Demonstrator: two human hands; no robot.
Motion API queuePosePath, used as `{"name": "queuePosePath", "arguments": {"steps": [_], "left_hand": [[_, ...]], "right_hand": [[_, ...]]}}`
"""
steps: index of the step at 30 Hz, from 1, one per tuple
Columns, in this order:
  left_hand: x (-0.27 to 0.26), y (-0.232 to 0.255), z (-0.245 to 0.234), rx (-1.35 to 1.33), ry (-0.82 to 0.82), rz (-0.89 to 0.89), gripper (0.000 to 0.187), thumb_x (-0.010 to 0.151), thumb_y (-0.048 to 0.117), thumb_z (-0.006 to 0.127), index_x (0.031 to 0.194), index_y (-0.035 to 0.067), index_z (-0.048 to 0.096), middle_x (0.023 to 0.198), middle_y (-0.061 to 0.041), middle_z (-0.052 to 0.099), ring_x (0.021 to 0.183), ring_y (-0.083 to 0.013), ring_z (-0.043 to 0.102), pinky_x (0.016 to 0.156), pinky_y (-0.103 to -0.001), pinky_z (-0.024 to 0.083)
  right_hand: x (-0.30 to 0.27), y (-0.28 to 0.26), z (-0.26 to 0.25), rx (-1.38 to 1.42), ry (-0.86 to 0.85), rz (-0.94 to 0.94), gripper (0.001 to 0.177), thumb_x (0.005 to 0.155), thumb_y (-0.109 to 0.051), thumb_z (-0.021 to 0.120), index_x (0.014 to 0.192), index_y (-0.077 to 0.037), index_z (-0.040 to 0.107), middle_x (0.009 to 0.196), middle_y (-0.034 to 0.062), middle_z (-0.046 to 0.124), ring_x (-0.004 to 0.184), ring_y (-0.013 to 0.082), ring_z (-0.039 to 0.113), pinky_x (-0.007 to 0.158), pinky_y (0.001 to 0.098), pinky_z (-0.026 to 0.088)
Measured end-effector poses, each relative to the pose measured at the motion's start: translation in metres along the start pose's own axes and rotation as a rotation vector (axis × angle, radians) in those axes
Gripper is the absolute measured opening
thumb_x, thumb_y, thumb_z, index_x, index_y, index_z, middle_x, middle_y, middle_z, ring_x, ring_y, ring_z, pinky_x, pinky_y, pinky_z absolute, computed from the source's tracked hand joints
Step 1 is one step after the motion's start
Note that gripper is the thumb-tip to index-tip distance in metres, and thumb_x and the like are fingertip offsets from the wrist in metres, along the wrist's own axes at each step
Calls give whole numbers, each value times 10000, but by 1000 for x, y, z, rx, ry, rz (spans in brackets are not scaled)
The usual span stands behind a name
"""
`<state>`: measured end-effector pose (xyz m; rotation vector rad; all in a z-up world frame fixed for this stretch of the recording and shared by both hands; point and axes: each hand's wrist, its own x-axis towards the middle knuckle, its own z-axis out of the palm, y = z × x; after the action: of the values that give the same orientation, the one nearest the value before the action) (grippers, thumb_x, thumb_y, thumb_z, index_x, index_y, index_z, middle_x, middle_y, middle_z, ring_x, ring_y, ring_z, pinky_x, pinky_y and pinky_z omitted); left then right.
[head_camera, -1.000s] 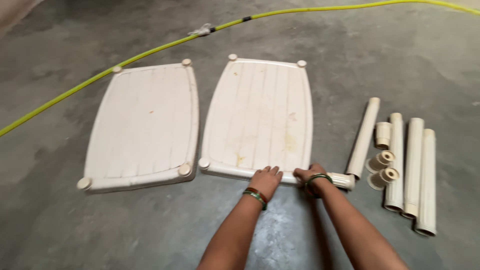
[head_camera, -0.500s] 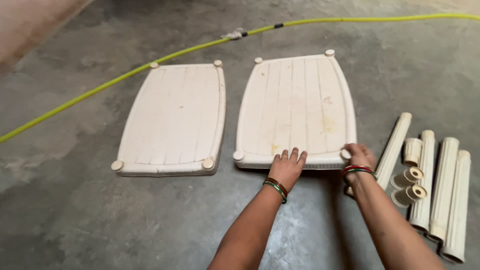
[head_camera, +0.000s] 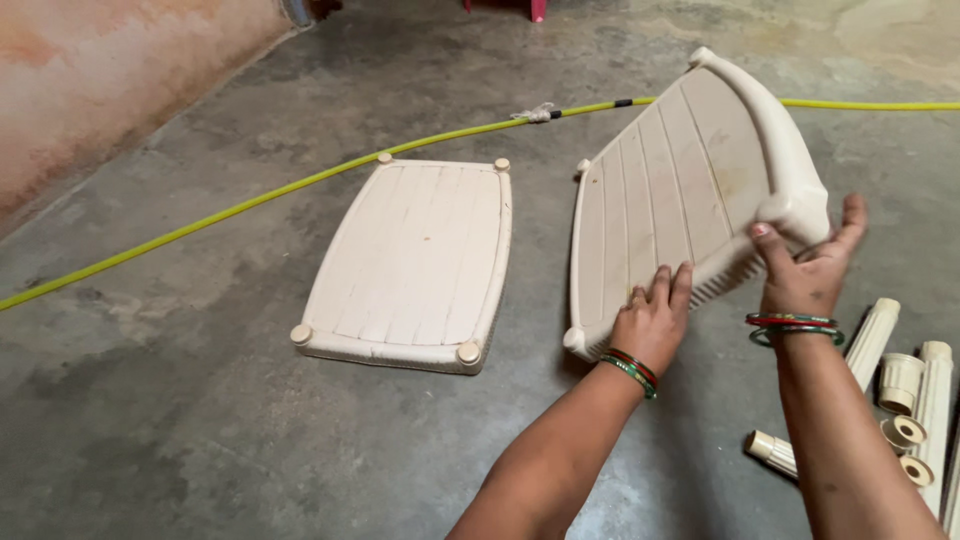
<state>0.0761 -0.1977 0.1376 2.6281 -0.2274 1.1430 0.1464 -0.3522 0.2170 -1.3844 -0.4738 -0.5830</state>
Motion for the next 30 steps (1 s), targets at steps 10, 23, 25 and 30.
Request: {"name": "queuePosePath", "arguments": {"steps": [10, 23, 25, 30], "left_hand": [[62, -29, -42, -313, -14, -172, 977, 828, 154, 714, 1635, 110, 166, 1462, -252, 527, 862, -447, 715, 680, -510, 592], [62, -49, -64, -539, -149, -532, 1212, 655, 202, 815, 1629, 167, 95, 1522, -291, 392, 932, -557, 653, 810, -580, 564], [62, -42, -64, -565, -194, -588, 1178, 698, 193, 782, 1646, 145, 83, 1547, -308, 372, 939, -559, 656, 813, -583, 562], [70, -31, -53, -688, -128, -784, 1141, 770, 216, 744, 1633, -11, 32, 1532, -369, 365, 986, -562, 651, 872, -558, 552]], "right_hand": [[-79, 57, 46, -16, -348, 308, 657, 1088, -511, 371, 1455, 21, 485, 1142, 36, 628, 1013, 100, 601, 892, 262, 505], [-117, 114, 58, -243, -330, 333, 319, 996, -147, 582, 1262, 26, 619, 1149, 93, 688, 1015, 133, 605, 869, 298, 499], [-117, 112, 56, -349, -300, 255, 241, 946, -78, 665, 1165, 17, 635, 1067, 110, 706, 924, 137, 611, 795, 306, 510], [-100, 81, 50, -665, -306, 32, 285, 892, -35, 668, 1170, 15, 625, 1025, 149, 647, 876, 255, 607, 790, 366, 499]]}}
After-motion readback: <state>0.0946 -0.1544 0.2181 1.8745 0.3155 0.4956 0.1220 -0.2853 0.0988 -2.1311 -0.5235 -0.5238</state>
